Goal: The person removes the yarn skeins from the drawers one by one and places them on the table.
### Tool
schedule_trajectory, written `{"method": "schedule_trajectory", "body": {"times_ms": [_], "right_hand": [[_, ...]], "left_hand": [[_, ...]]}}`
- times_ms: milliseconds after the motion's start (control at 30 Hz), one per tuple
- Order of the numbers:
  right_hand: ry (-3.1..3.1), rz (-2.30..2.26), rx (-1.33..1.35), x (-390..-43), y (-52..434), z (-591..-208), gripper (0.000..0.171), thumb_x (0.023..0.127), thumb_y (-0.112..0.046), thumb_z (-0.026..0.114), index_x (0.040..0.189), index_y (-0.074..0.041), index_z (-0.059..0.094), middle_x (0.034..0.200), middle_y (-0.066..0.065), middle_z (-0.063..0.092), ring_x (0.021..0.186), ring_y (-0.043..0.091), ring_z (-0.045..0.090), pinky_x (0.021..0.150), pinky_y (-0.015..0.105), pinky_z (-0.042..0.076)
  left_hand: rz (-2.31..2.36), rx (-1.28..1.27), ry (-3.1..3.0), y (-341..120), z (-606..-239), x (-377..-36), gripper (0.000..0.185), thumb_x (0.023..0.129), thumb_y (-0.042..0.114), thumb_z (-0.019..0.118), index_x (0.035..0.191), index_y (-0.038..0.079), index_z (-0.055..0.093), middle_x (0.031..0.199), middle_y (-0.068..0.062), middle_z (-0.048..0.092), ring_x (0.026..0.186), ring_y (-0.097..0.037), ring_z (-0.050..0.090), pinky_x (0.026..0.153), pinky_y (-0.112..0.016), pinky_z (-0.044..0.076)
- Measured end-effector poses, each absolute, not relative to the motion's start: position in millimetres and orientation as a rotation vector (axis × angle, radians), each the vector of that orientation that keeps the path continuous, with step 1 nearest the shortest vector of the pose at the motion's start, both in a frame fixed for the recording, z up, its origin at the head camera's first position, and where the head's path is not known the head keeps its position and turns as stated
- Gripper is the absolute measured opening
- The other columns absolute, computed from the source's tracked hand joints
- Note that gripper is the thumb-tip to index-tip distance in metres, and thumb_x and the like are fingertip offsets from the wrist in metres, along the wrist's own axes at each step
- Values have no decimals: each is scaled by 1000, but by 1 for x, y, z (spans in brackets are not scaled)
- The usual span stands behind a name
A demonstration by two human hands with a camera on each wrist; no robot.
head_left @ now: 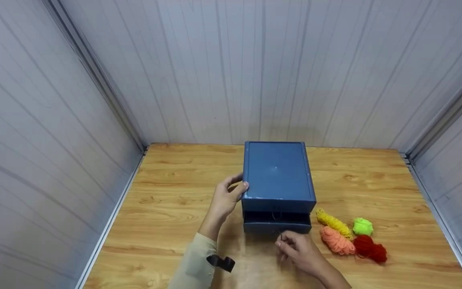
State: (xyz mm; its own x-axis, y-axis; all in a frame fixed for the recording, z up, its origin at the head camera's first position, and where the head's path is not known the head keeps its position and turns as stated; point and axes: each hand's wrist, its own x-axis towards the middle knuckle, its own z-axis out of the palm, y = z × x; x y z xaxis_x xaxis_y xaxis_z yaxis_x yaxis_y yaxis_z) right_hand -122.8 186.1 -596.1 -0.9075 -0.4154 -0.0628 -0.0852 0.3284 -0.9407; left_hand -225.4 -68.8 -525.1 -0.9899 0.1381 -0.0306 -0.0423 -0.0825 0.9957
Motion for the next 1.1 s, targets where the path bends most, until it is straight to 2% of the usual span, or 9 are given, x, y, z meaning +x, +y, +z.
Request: {"method": "schedule_trajectory", "body": {"times_ms": [133, 267, 500, 667, 900, 1100], "right_hand": [[2304, -1598, -413, -130, 186, -595, 25, 103, -23, 64, 101, 2, 67, 85, 16, 74, 68, 25, 72, 53, 30, 57], [2325, -1572, -403, -135, 185, -598, 26, 104, -23, 63, 101, 2, 67, 84, 13, 75, 68, 22, 72, 53, 30, 57], [2345, -1604, -412, -139, 179, -609, 25, 104, -19, 62, 100, 5, 67, 84, 21, 73, 65, 18, 71, 62, 43, 62], [2376, -1603, -392, -142, 176, -613, 25, 104, -19, 62, 101, 5, 68, 83, 21, 73, 63, 17, 70, 62, 47, 61], [2435, -1597, -363, -146, 172, -613, 24, 103, -19, 63, 99, 4, 68, 82, 20, 72, 60, 16, 69, 57, 41, 61], [2472, -1604, -317, -149, 168, -608, 23, 103, -18, 64, 99, 3, 70, 80, 19, 71, 60, 18, 68, 56, 40, 60]], "left_hand": [[2219, 117, 2043, -69, -525, -226, 48, 98, 16, 69, 143, 2, 57, 144, -20, 56, 131, -35, 57, 99, -37, 57], [2207, 129, 2058, -69, -526, -227, 48, 99, 17, 69, 143, 3, 57, 144, -19, 57, 131, -35, 57, 99, -38, 57], [2196, 103, 2062, -69, -527, -226, 49, 99, 19, 69, 143, 2, 57, 145, -19, 56, 131, -34, 57, 99, -37, 56], [2201, 115, 2060, -69, -526, -226, 48, 99, 19, 68, 143, 3, 58, 145, -19, 56, 132, -34, 57, 99, -37, 56], [2200, 123, 2055, -70, -526, -224, 51, 100, 21, 68, 146, 2, 55, 147, -19, 55, 133, -35, 57, 101, -39, 56], [2217, 117, 2043, -69, -526, -225, 52, 100, 21, 68, 146, 1, 54, 147, -20, 54, 133, -35, 57, 102, -40, 55]]}}
